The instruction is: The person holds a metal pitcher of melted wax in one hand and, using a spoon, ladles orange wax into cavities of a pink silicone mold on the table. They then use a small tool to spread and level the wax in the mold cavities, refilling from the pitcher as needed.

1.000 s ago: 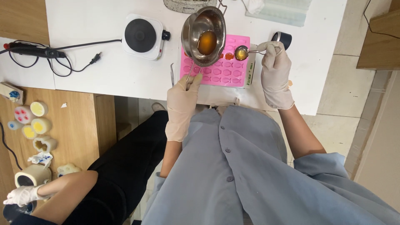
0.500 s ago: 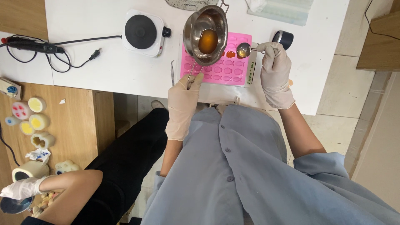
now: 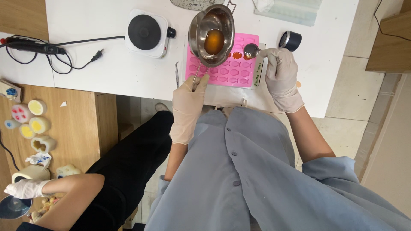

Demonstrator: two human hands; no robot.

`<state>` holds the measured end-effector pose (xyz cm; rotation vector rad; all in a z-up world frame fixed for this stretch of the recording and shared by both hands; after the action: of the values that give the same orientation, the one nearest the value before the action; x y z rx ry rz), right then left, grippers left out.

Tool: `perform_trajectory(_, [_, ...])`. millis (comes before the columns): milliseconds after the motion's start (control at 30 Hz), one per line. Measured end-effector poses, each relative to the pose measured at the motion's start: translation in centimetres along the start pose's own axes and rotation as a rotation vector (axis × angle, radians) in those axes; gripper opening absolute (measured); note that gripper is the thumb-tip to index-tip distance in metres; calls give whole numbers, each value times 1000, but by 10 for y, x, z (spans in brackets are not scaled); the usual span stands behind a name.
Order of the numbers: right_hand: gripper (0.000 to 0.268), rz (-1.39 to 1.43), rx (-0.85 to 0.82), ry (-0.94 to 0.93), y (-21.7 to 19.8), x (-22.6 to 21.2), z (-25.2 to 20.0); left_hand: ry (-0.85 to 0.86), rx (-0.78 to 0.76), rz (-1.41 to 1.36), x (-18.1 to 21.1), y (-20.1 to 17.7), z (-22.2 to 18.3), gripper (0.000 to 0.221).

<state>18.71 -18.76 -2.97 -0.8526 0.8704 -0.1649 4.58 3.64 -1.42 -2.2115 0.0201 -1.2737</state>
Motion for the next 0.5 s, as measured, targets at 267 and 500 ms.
perform_trajectory(267, [14,-121,-48,-113,1,-6,-3,-7,-17,8,3,-1,-2,32])
perform_trajectory(500, [13,-94,-29,-149,-1,-6,-6,-3,-6,-14,1,-1,-2,32])
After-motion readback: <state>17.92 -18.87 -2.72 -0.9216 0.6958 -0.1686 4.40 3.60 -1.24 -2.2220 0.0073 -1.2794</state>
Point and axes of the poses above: each hand's wrist, its own z-axis towards the middle knuckle, its own y-axis out of the palm, x = y × z, the point moved 6 cm from there along z, towards the middle knuckle, and after that the axes turned 9 degrees about -x, right-handed, at the moved point
